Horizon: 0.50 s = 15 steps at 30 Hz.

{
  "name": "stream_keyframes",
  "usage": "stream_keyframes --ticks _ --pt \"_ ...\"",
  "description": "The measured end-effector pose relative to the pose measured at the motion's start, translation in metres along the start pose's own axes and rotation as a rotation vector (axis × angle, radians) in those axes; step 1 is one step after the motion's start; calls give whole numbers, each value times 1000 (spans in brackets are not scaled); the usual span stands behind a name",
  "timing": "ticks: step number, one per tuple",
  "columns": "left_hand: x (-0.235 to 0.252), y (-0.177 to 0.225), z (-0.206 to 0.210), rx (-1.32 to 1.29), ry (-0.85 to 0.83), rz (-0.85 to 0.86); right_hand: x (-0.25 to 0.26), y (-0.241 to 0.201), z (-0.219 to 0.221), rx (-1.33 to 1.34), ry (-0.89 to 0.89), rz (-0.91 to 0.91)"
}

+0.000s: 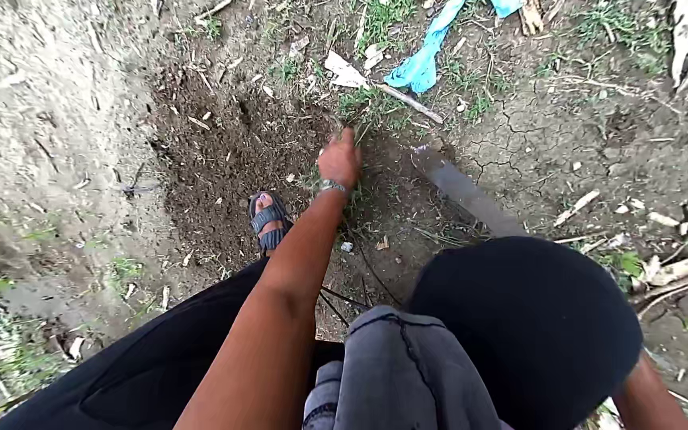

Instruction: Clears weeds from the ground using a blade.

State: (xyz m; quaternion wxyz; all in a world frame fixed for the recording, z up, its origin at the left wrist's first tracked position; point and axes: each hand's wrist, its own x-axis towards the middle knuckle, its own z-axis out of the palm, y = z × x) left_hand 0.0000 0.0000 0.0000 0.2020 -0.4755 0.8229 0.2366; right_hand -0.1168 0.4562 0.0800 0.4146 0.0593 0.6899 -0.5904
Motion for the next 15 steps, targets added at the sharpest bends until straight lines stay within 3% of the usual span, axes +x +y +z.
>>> stream_keyframes --ticks 1,3,4,6,8,11,15 --pt "-7 -9 3 -49 21 -20 10 -10 12 -63 44 47" --pt "-19 -21 6 -129 50 -102 50 -57 74 -326 87 346" --pt "-23 -26 7 -160 72 -131 72 -57 100 -395 4 340" --pt "-26 -28 7 -230 129 -172 108 -25 145 -271 -120 109" --pt "-18 -21 -4 -302 194 -207 136 -23 177 -245 -207 -36" --pt "-2 -5 -28 -315 208 -221 137 -29 169 -251 -225 -75" --pt "26 8 -62 -149 108 -171 87 -61 97 -310 -132 79"
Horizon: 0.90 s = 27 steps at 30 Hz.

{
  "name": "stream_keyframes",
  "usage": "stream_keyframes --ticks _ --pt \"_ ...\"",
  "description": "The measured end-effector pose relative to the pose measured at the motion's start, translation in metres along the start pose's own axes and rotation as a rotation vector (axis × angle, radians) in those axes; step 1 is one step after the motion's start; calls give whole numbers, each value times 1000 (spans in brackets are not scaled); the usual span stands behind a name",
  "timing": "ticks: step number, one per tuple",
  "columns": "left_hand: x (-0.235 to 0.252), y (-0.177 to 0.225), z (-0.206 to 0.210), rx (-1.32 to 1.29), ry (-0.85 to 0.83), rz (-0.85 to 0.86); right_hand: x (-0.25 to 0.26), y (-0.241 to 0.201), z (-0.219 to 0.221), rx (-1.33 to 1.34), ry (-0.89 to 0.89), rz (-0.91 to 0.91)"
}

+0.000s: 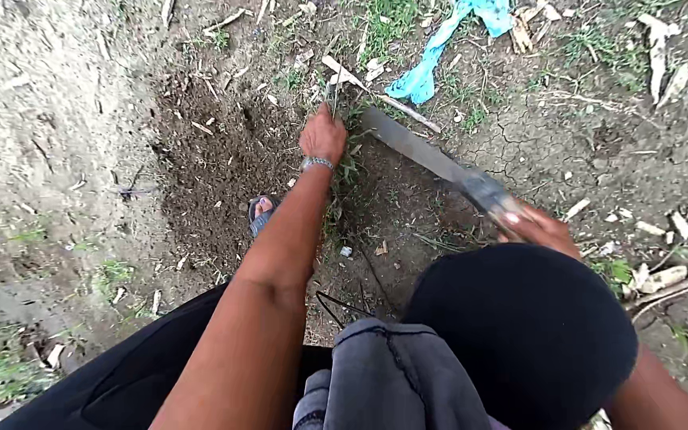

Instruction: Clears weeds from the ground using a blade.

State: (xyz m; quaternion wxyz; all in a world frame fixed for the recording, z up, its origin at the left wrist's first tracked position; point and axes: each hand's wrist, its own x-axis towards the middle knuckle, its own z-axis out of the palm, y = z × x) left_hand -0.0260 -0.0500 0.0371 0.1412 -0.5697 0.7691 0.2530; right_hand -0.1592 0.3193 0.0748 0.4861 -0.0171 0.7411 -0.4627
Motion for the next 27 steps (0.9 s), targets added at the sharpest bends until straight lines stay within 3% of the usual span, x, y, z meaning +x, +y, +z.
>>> stream_keyframes --ticks 2,5,10,12,16,19,20,21,22,23,24,25,27 --pt "13 -6 -10 85 -33 14 -35 -2 -29 63 79 -9" --pt "27 -15 -15 127 -72 23 -46 -9 -29 113 114 28" --pt "27 15 10 184 -143 90 41 10 57 144 -20 39" --pt "27 17 28 209 -79 89 44 23 71 149 -49 3" --pt "16 7 44 204 -20 103 25 46 56 27 -28 -71" --pt "6 -14 39 302 -117 97 -11 61 17 -309 19 -73" --pt "2 -21 40 326 -143 103 -36 42 13 -326 130 17" --pt "-2 -27 40 342 -169 117 -59 -14 4 -230 124 437" --pt "-7 -32 41 349 -190 146 -83 -11 -3 -39 296 401" --pt "-12 -36 41 343 -210 176 -101 25 -21 225 331 215" --pt "-15 -38 40 314 -222 202 -111 72 -44 448 208 29" --pt "-18 -40 39 273 -212 217 -116 108 -59 550 96 -100" --pt "-20 -31 33 173 -155 214 -109 104 -54 425 161 -17"
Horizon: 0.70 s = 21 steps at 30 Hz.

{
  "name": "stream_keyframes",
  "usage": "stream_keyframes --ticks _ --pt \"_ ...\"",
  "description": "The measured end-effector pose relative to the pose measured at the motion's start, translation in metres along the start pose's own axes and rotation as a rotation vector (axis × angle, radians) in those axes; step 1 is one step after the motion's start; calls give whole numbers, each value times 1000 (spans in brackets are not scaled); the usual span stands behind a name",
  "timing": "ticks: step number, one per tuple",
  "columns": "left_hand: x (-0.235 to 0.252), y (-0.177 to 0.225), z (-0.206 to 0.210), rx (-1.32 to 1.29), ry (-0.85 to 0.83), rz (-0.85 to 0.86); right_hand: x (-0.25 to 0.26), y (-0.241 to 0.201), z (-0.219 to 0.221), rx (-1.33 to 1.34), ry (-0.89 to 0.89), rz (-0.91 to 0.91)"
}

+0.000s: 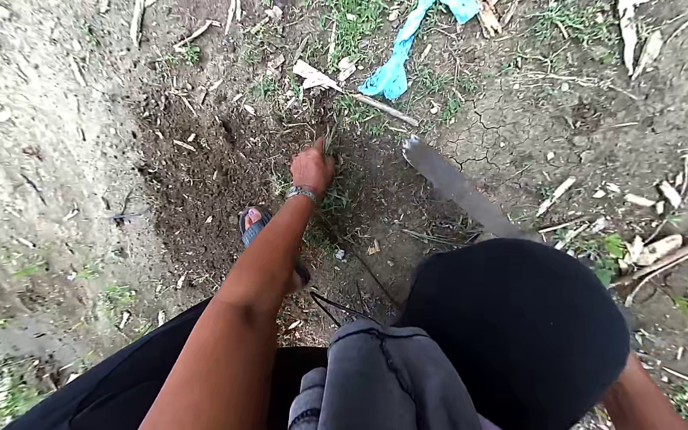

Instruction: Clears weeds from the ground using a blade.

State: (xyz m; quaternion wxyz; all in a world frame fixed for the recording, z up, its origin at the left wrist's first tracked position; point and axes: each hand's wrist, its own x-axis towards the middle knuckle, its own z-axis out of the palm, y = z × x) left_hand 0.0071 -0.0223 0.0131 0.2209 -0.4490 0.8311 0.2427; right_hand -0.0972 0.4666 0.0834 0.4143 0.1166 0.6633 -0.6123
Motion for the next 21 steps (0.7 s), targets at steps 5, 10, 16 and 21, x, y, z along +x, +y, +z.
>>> stream_keyframes --ticks 5,10,16,21 --pt "26 58 -26 -110 97 -5 104 -19 90 -225 -39 159" --pt "48 100 -14 89 2 -106 99 14 105 -268 -27 -19" --pt "55 86 -19 104 -40 -171 97 -11 95 -885 -256 228" --pt "36 38 1 30 -8 -191 9 -14 18 -161 92 -8"
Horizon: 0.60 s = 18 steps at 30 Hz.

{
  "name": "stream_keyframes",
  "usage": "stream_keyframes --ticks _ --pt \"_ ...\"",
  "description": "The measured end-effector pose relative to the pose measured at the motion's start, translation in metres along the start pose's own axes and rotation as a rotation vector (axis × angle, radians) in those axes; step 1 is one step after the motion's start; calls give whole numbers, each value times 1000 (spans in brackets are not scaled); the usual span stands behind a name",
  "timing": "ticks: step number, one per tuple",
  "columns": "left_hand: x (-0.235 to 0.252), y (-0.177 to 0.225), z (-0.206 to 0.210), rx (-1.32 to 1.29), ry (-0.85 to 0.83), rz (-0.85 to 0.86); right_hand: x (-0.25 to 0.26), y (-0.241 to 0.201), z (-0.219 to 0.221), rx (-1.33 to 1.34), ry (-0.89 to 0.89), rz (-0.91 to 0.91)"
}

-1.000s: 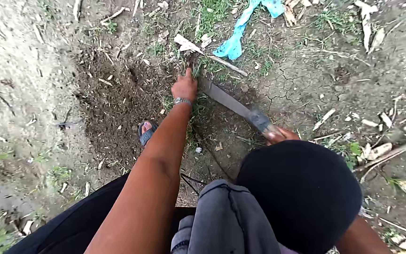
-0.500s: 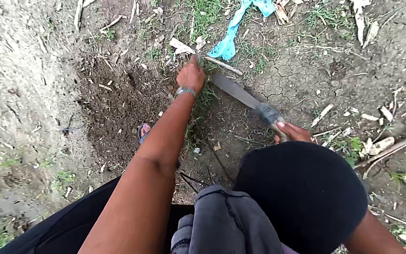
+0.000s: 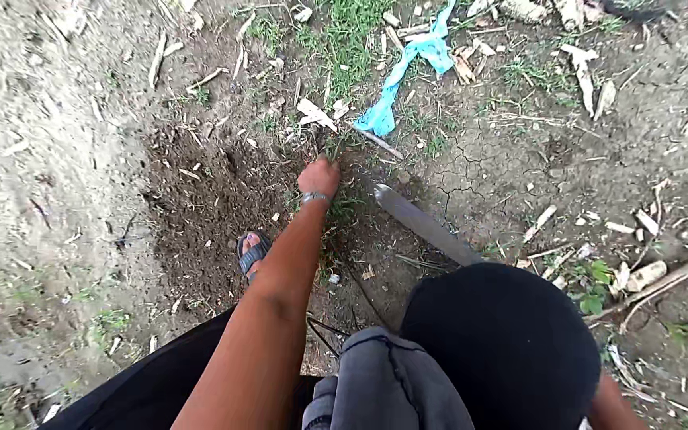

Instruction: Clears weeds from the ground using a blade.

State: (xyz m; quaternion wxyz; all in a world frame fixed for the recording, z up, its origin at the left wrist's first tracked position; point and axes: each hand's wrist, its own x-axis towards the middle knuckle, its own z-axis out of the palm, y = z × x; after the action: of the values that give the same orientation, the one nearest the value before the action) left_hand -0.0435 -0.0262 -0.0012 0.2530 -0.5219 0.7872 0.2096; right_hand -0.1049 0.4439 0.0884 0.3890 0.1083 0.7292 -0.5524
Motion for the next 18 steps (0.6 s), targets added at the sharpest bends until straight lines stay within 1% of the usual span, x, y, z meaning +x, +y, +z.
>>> stream_keyframes --ticks 1,2,3,4,5,6,7,9,10,11,12,14,16,18 --pt "-6 -18 8 -32 24 0 -12 -6 -11 53 -32 29" --pt "-13 -36 15 -90 60 9 -14 -2 -21 92 -61 35" --pt "-19 -51 21 -161 97 21 -10 -1 -20 75 -68 24" --pt "-23 -62 25 -231 120 21 2 -2 -10 -19 -81 10" --pt "-25 -68 28 -291 142 9 24 -5 9 -121 -105 6" --pt "-27 -69 29 -335 160 -12 50 -12 37 -212 -153 30" --pt "-27 -67 29 -366 180 -24 74 -20 76 -249 -177 54" --pt "-27 -57 27 -386 199 -29 112 -21 143 -139 -213 42" --pt "-26 -51 26 -386 213 -20 125 -21 165 -114 -246 -2" --pt "-24 -45 25 -376 234 -4 130 -24 177 -119 -277 -66" --pt "-22 -40 23 -350 263 15 130 -27 179 -138 -301 -135" --pt "-12 -22 13 -271 282 70 122 -30 161 -243 -307 -213" --pt "1 -2 1 -156 222 145 106 -24 124 -357 -271 -132" --pt "12 11 -2 -22 146 156 85 -15 79 -504 -217 -66"
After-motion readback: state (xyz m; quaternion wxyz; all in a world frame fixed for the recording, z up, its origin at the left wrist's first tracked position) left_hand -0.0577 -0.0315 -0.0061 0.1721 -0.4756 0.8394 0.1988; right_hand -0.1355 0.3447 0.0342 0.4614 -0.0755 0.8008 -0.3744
